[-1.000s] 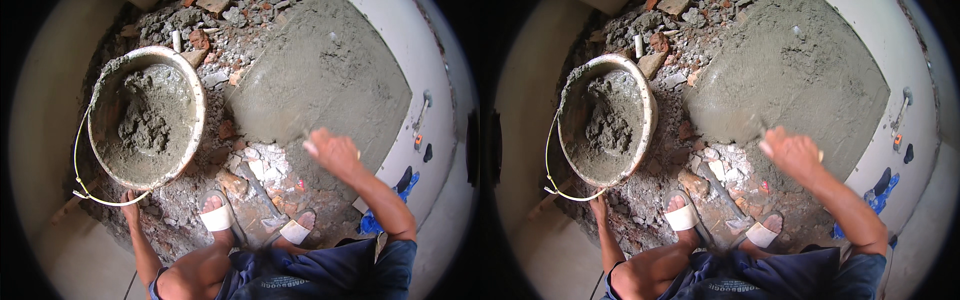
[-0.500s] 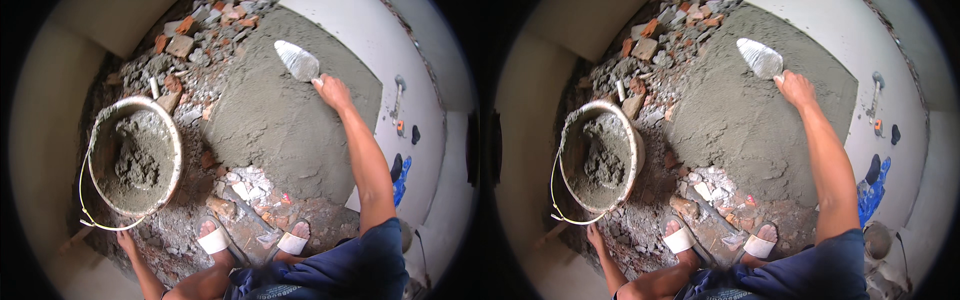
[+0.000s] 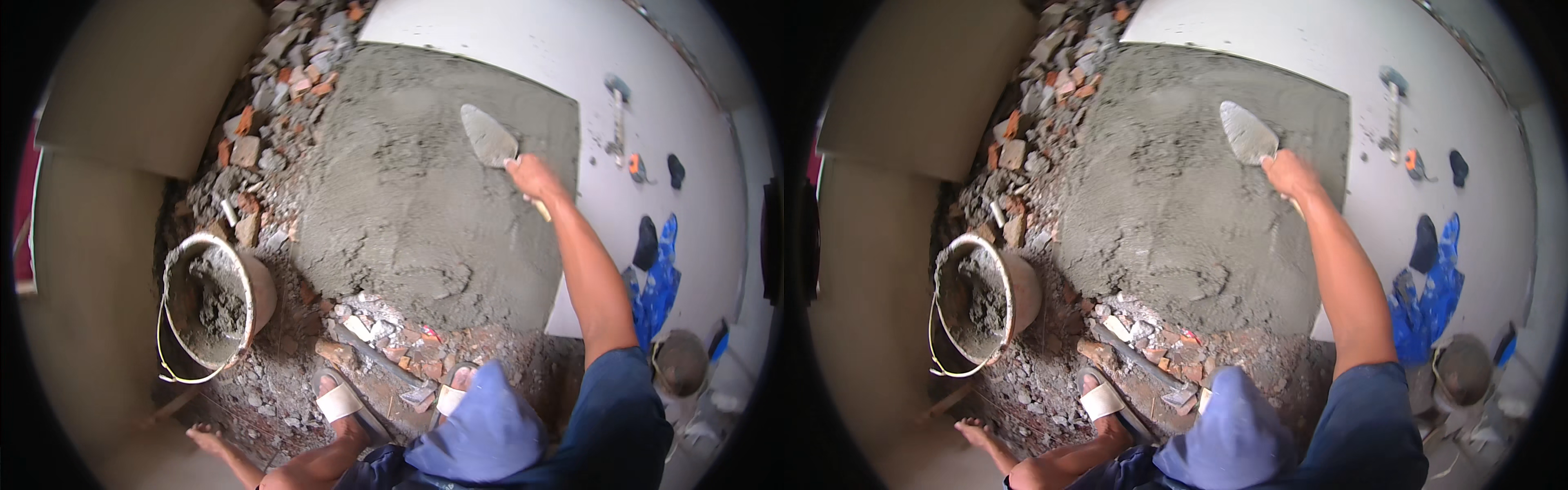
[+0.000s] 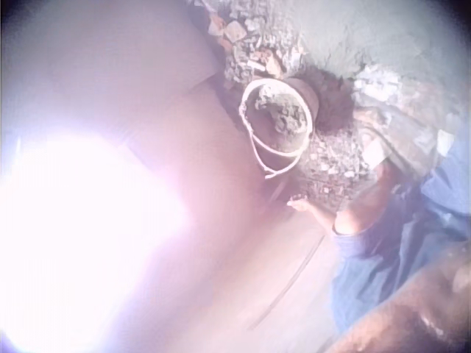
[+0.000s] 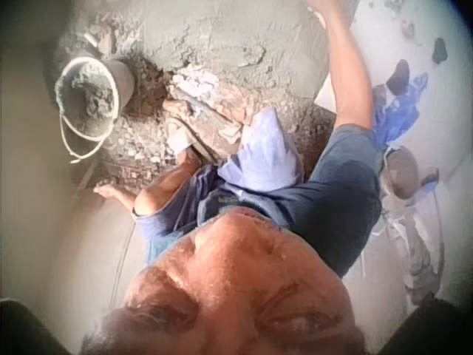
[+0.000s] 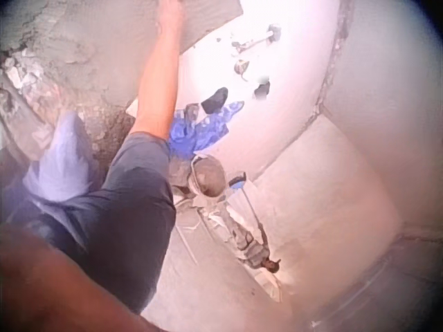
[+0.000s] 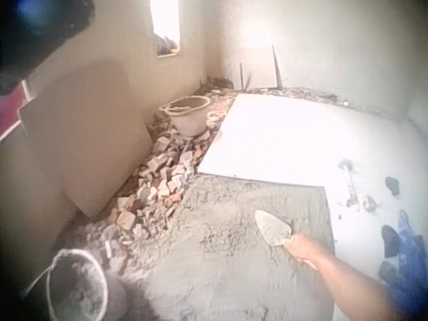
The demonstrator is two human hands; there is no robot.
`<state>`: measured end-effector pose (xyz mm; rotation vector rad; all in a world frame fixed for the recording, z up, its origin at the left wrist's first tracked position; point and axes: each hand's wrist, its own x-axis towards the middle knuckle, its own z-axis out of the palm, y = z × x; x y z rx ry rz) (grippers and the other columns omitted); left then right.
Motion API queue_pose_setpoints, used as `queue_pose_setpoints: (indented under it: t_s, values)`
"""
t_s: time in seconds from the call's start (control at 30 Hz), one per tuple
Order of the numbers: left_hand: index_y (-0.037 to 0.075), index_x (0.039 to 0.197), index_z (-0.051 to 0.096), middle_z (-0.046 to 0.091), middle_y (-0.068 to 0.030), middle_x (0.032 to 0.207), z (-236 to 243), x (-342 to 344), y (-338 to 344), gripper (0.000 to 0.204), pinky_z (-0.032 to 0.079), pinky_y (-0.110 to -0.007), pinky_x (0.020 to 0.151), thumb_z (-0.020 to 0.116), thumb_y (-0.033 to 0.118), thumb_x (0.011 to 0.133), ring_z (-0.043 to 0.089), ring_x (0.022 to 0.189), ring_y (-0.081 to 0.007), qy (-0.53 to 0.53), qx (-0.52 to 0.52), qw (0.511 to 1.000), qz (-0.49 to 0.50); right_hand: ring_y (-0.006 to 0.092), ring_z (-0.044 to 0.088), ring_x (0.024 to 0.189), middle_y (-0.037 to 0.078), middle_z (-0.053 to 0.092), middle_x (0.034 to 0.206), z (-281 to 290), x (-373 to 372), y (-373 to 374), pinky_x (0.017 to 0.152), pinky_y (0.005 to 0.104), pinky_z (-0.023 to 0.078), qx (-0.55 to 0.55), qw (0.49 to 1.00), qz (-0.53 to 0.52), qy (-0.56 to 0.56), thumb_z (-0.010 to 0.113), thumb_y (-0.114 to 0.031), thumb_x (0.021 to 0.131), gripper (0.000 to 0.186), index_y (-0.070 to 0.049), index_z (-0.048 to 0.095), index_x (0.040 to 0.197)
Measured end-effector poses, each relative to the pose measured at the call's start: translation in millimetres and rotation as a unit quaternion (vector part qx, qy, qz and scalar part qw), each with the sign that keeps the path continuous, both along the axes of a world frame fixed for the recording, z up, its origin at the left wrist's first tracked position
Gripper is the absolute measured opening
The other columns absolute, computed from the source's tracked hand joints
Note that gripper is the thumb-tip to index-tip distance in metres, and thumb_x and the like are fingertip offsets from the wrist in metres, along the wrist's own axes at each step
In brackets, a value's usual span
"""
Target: The person scoops cement from a bucket with a trowel and spreads it evenly on the floor. Then the person places a large white tile onto the cement bed and taps it with a rubber mallet to level and secure it.
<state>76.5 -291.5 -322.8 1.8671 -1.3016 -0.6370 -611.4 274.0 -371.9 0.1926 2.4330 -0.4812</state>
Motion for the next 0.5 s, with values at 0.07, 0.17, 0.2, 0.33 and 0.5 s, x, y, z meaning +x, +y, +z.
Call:
queue_pose_setpoints:
  t_s: [0.07,0.17,0.2,0.33,0.5]
  values:
    - [0.000,0.104,0.060,0.059,-0.0089,0.097,46.7,-17.1,-37.6,0.056,0.045,-0.035,0.078,0.038,0.050,0.098,0.054,0.088,-0.0196,-0.048,-0.126,0.989,-0.064,0.0382,0.065,0.097,0.024,0.068,0.102,2.9,32.7,34.0,0.085,0.0495,0.049,0.013,0.999,0.025,-0.016,0.048,-0.042,0.094,0.048,0.002,0.066,0.102]
    - [-0.001,0.130,0.054,0.055,-0.0178,0.130,81.9,-55.3,-103.5,0.059,0.040,-0.038,0.104,0.037,0.047,0.100,0.052,0.120,-0.0286,-0.124,-0.212,0.960,-0.131,0.0399,0.064,0.099,0.024,0.067,0.103,-4.1,79.4,67.2,0.087,0.0501,0.049,0.082,0.988,0.069,0.114,0.047,-0.042,0.095,0.047,-0.001,0.064,0.108]
    - [-0.002,0.132,0.051,0.052,-0.0180,0.133,75.0,-75.1,-124.1,0.058,0.037,-0.038,0.106,0.037,0.045,0.101,0.049,0.123,-0.0298,-0.158,-0.320,0.889,-0.289,0.0404,0.063,0.102,0.023,0.066,0.108,-8.2,84.7,77.6,0.089,0.0503,0.048,0.099,0.991,0.024,0.084,0.047,-0.042,0.095,0.046,-0.003,0.062,0.114]
    - [-0.004,0.133,0.048,0.050,-0.0214,0.136,46.3,-152.5,-155.6,0.058,0.036,-0.039,0.107,0.037,0.043,0.102,0.048,0.125,-0.0313,-0.282,-0.223,0.839,-0.409,0.0409,0.061,0.106,0.024,0.065,0.111,-3.4,125.2,120.6,0.092,0.0491,0.047,0.110,0.989,-0.066,0.071,0.048,-0.042,0.094,0.048,-0.001,0.063,0.112]
    - [-0.001,0.130,0.054,0.059,-0.0145,0.124,14.4,-213.0,-116.6,0.064,0.042,-0.037,0.095,0.040,0.052,0.098,0.054,0.114,-0.0246,-0.097,0.155,0.897,-0.403,0.0450,0.061,0.094,0.028,0.065,0.095,69.2,181.8,89.5,0.083,0.0519,0.046,0.112,0.984,0.010,0.140,0.052,-0.043,0.092,0.045,0.001,0.062,0.096]
